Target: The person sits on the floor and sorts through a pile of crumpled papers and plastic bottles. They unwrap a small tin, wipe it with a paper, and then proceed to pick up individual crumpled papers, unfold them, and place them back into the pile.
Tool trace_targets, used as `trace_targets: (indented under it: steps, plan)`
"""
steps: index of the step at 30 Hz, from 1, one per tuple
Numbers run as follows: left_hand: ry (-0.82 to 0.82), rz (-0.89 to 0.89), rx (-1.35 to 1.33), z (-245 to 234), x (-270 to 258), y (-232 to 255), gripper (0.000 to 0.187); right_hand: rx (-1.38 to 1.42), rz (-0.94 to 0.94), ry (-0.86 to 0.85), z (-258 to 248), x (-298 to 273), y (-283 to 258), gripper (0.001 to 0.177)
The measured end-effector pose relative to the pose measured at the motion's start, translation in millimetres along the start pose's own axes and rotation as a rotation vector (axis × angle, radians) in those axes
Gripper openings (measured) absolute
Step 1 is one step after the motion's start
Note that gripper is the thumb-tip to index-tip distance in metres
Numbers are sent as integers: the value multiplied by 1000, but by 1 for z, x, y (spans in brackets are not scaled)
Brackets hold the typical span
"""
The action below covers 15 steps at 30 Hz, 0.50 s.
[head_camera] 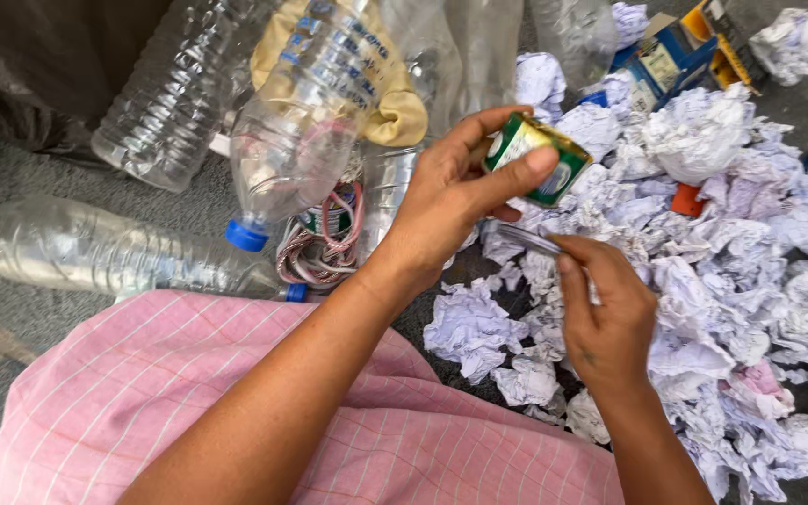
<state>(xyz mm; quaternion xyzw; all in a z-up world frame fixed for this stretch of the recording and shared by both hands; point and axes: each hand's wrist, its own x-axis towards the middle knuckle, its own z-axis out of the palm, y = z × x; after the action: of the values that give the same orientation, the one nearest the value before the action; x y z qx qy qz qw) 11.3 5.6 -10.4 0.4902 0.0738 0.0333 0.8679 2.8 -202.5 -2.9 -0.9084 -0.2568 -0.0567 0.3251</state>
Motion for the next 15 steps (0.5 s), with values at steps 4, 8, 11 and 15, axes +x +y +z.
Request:
trace_targets:
  steps: [4,8,11,15]
  plan:
    - [-199,178,225,5,-5,-13,69,769,451,209,-50,-15,24,24]
    - [-356,10,324,23,-23,-19,75,1010,666,235,-54,-20,42,28]
    - [-407,-38,383,35,-34,-21,74,1021,676,172,-30,-24,41,27]
    - [-393,-21,569,41,-41,-25,75,875,611,182,-7,-26,35,27]
